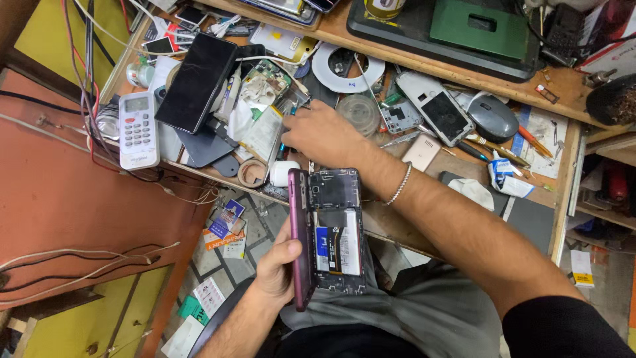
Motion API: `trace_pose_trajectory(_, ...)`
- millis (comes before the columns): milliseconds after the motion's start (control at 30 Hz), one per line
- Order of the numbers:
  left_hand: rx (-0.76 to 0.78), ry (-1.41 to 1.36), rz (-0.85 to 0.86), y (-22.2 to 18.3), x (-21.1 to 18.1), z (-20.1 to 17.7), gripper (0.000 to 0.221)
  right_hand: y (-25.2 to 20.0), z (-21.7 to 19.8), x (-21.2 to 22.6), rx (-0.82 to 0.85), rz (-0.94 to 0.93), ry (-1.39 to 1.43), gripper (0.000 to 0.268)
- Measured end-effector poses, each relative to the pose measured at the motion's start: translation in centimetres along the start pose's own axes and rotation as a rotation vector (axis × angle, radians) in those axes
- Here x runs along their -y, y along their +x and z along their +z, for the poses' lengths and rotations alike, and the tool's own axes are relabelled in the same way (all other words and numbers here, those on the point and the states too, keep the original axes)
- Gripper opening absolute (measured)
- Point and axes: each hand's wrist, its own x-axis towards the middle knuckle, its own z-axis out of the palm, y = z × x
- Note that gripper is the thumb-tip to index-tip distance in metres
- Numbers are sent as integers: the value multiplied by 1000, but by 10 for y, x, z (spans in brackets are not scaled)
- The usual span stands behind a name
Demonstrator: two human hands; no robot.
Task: The person disassembles a purple smartphone, removes the back cover, and uses a red screwdriver to unscrew internal components. They then reassemble the device by reconnecting the battery and securing the back cover.
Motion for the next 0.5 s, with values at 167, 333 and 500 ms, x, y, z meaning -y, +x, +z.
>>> trace_pose_trajectory(167, -43, 42, 10, -5, 0, 0, 100, -20, 4, -14, -369, 16, 355, 14)
trace_pose_trajectory(333, -63, 60, -2, -4, 1, -4, 104, -80, -4, -11, -579, 729, 1551, 15)
trace_pose_trajectory(500, -90, 121, -73, 13, 4, 1, 109, -155, -23, 6, -760, 859, 1736, 20)
